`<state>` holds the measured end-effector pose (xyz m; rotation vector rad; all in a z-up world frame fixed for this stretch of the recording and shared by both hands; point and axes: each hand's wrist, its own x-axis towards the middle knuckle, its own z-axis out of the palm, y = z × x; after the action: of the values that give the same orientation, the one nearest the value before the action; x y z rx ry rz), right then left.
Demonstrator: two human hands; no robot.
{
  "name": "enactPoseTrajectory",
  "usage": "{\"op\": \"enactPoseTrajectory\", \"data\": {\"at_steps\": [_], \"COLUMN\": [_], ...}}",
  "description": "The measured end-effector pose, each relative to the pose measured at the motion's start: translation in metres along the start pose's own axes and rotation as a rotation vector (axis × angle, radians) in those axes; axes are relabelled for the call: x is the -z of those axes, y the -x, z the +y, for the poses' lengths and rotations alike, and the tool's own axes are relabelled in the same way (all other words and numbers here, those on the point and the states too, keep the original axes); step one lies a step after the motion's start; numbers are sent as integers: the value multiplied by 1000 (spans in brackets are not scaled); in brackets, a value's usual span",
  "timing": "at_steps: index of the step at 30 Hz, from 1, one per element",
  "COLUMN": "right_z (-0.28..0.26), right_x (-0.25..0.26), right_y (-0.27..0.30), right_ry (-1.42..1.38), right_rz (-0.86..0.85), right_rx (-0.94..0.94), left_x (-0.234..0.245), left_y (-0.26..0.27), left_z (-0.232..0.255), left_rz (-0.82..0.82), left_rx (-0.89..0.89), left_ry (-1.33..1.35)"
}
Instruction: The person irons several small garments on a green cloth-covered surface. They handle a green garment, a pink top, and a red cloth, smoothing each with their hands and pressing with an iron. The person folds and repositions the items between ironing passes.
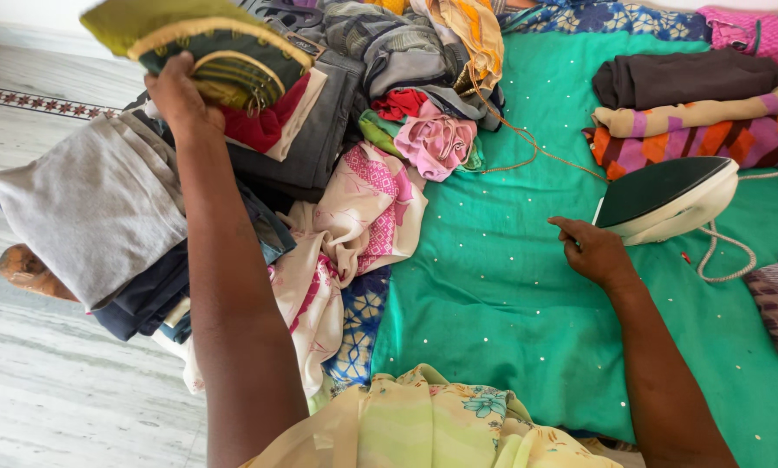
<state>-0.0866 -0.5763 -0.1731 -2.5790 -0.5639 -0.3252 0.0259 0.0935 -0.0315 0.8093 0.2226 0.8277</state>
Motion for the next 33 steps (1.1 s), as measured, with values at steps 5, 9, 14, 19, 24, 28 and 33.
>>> {"op": "enactPoseTrajectory", "data": {"at_steps": [5, 9, 14, 19, 24, 28, 33], "right_z": [2, 5, 11, 9, 7, 10, 16], "right_x": [-3, -3, -6, -7, -3, 0, 3], "right_y": [0, -2, -4, -3, -5, -7, -8], "right_ry": [24, 21, 45, 107, 115, 100, 111], "right_rz": [-29, -51, -77, -76, -89, -79, -40], "right_rx": [-26, -45, -15, 48, 38, 55, 79], "left_x": [21, 38, 3, -37, -53, -49, -72], "left_y": [-16, -27, 15, 123, 193, 204, 212], "left_z": [-27, -38, -71, -145, -213, -243, -204], "left_rz": [227, 261, 252, -491, -888, -927, -827], "left_rx": [34, -428, -898, -861, -382, -450, -615], "left_ry": [-114, -825, -1459, -1334, -1627, -1531, -1219]}}
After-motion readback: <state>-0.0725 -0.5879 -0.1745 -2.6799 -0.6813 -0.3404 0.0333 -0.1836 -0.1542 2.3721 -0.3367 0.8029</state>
